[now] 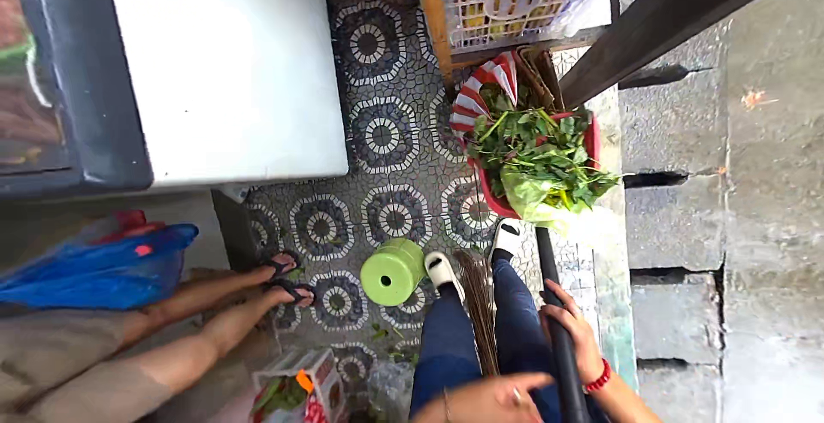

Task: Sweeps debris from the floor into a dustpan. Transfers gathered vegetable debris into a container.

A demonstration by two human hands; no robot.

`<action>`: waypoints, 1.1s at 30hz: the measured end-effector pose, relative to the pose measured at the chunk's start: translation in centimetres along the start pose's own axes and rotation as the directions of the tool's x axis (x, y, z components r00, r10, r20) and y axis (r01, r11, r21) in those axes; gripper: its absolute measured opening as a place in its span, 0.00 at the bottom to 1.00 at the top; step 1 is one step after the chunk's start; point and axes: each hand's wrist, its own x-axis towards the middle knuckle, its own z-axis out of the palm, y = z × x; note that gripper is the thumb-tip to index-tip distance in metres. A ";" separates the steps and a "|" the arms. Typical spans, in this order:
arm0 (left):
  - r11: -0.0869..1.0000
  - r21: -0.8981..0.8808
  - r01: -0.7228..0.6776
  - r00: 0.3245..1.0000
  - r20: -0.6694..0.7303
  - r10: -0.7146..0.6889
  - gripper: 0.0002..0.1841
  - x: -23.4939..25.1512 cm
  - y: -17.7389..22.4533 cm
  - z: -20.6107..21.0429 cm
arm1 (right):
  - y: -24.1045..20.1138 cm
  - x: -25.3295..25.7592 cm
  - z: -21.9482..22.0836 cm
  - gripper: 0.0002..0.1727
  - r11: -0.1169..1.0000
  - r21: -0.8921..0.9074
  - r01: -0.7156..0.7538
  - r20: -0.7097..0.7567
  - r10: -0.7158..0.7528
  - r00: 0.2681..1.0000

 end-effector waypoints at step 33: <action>-0.023 0.957 0.289 0.932 -0.275 0.238 0.20 22.5 34.0 -44.5 | -7.7 18.7 9.0 0.06 0.864 0.416 -0.283 -0.237 0.404 0.883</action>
